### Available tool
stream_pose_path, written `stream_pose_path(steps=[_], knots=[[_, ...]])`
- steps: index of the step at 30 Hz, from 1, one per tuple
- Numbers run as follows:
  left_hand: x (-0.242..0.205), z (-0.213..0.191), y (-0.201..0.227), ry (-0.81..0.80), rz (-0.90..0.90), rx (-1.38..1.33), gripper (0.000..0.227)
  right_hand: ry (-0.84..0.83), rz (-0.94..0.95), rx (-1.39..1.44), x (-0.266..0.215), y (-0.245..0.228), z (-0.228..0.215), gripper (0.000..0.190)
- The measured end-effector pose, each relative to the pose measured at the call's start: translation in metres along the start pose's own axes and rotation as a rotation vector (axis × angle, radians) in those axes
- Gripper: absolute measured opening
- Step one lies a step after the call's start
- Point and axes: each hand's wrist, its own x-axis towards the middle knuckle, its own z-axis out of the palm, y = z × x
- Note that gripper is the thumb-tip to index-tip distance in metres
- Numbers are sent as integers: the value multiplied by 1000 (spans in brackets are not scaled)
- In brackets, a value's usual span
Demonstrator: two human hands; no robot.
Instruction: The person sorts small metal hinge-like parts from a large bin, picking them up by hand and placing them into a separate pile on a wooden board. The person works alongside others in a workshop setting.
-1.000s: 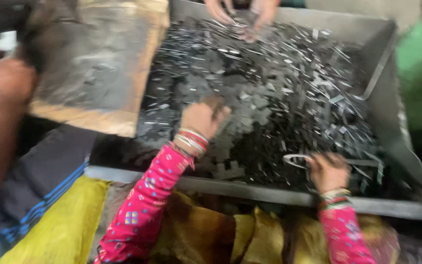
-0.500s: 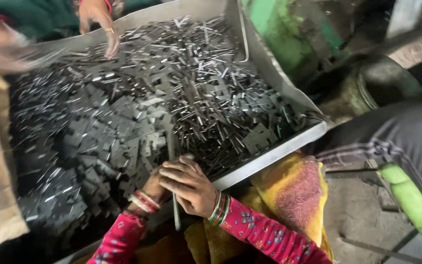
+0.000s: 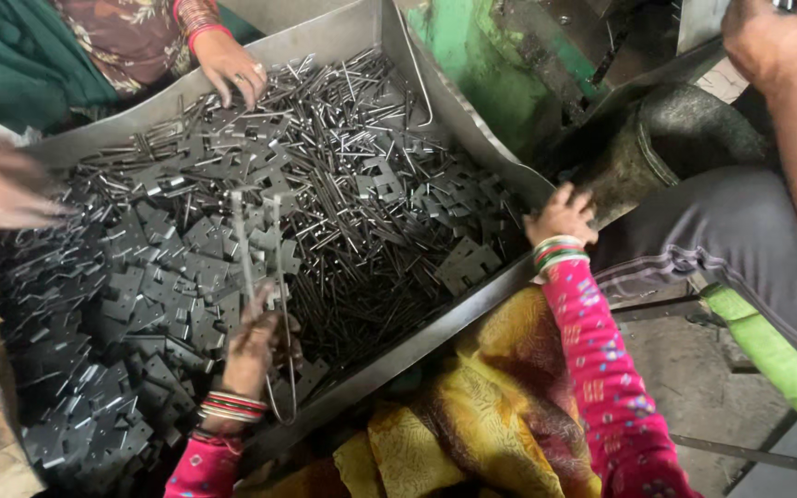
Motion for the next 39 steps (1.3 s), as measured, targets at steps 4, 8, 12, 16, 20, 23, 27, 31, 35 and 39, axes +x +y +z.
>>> stream_pose_path(steps=[4, 8, 12, 16, 20, 23, 27, 31, 35, 39], knots=[[-4, 20, -10, -213, -395, -381, 85, -178, 165, 45, 29, 33, 45, 64], [30, 53, 5, -255, -94, 36, 74, -139, 169, 146, 28, 39, 68, 59], [88, 131, 12, -184, 25, 440, 57, -1, 140, 188, 21, 44, 71, 39], [160, 244, -10, -457, -242, 783, 42, 10, 176, 230, 17, 40, 62, 35], [201, 374, -24, -245, -17, 980, 33, 7, 198, 264, 14, 33, 51, 37], [188, 419, -8, 9, -700, 439, 38, 2, 190, 242, 18, 33, 46, 36], [151, 341, 9, -191, -328, 521, 41, 74, 113, 201, 11, 34, 46, 35], [148, 244, 38, -581, 101, 1095, 67, 25, 144, 262, 17, 30, 38, 39], [129, 176, 72, -620, 124, 1109, 76, 39, 139, 256, 11, 32, 34, 36], [118, 95, 112, -898, -280, 1097, 81, 37, 148, 282, 13, 32, 35, 35]])
